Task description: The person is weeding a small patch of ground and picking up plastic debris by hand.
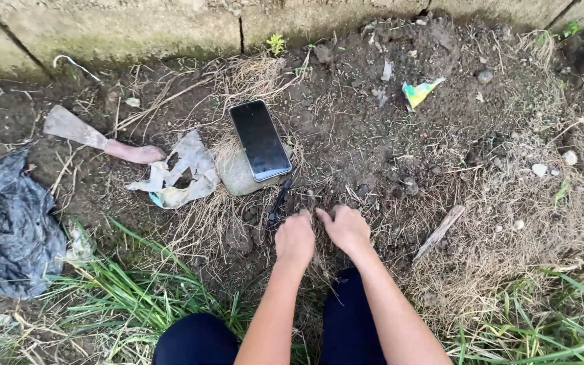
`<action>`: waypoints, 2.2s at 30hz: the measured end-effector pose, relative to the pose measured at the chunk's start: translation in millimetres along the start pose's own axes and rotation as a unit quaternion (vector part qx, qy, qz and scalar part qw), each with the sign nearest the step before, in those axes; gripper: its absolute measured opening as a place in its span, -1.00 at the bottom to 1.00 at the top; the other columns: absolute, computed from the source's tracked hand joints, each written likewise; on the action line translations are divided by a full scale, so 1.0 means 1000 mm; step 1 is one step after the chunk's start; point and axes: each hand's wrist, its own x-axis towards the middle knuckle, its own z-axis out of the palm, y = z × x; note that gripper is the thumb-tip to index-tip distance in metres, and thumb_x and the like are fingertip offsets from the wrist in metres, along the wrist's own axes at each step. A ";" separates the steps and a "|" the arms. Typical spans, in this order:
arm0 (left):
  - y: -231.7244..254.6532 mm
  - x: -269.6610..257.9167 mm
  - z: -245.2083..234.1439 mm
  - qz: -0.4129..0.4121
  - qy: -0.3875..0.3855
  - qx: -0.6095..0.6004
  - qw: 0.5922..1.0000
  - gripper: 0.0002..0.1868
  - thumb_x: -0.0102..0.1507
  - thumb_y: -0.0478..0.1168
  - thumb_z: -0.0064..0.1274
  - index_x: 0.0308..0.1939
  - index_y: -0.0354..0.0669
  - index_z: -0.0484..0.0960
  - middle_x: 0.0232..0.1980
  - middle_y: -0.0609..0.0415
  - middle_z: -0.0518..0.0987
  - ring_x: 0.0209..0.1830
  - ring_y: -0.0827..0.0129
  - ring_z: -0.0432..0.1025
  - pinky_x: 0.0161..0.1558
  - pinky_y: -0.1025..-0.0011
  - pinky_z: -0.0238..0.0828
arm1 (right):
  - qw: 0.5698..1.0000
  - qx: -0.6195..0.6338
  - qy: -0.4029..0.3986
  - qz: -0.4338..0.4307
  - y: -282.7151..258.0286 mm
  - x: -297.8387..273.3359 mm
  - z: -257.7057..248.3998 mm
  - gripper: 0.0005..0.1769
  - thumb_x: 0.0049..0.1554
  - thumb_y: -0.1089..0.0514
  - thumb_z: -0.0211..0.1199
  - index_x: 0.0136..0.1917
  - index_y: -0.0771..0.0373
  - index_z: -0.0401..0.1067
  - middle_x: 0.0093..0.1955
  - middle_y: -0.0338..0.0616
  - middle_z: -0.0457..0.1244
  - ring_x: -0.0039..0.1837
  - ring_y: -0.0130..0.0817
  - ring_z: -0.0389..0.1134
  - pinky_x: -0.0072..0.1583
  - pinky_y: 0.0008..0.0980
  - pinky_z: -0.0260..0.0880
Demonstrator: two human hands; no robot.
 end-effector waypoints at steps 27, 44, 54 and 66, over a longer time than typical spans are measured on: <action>-0.038 0.017 -0.005 -0.029 -0.093 -0.080 0.992 -0.57 0.39 0.04 -0.18 -0.12 -0.16 0.71 -0.16 -0.29 0.68 -0.09 -0.31 0.58 -0.07 -0.11 0.54 | 0.998 0.065 0.020 -0.011 0.035 0.022 0.058 -0.71 0.13 -0.05 0.21 -0.17 0.19 0.58 -0.24 0.10 0.43 0.03 0.15 0.47 0.05 0.05 0.44; -0.157 0.018 -0.071 -0.125 0.025 0.238 0.963 -0.28 0.59 0.02 -0.50 -0.54 -0.11 0.56 -0.69 0.19 0.42 -0.78 0.51 0.35 -0.80 0.60 0.16 | 0.984 0.090 -0.107 -0.113 0.041 -0.011 0.116 -0.57 0.28 0.07 0.18 -0.38 0.14 0.14 -0.47 -0.30 0.03 -0.39 -0.43 0.03 -0.19 -0.33 0.04; -0.159 0.039 -0.085 -0.173 0.228 -0.064 0.956 -0.61 0.50 -0.07 -0.13 -0.16 -0.27 0.68 -0.28 -0.09 0.63 -0.59 0.34 0.51 -0.63 0.52 0.48 | 0.986 0.106 -0.086 -0.100 0.034 0.012 0.124 -0.54 0.25 0.12 0.21 -0.45 0.12 0.17 -0.52 -0.30 0.11 -0.43 -0.44 0.08 -0.23 -0.35 0.15; -0.155 0.039 -0.140 -0.106 0.166 -0.015 0.980 -0.58 0.45 -0.09 -0.05 -0.30 -0.39 0.66 -0.05 -0.28 0.60 -0.41 0.11 0.57 -0.38 0.26 0.63 | 0.986 0.091 -0.113 -0.088 0.033 0.005 0.119 -0.59 0.29 0.10 0.20 -0.38 0.12 0.21 -0.49 -0.36 0.10 -0.45 -0.52 0.03 -0.27 -0.44 0.22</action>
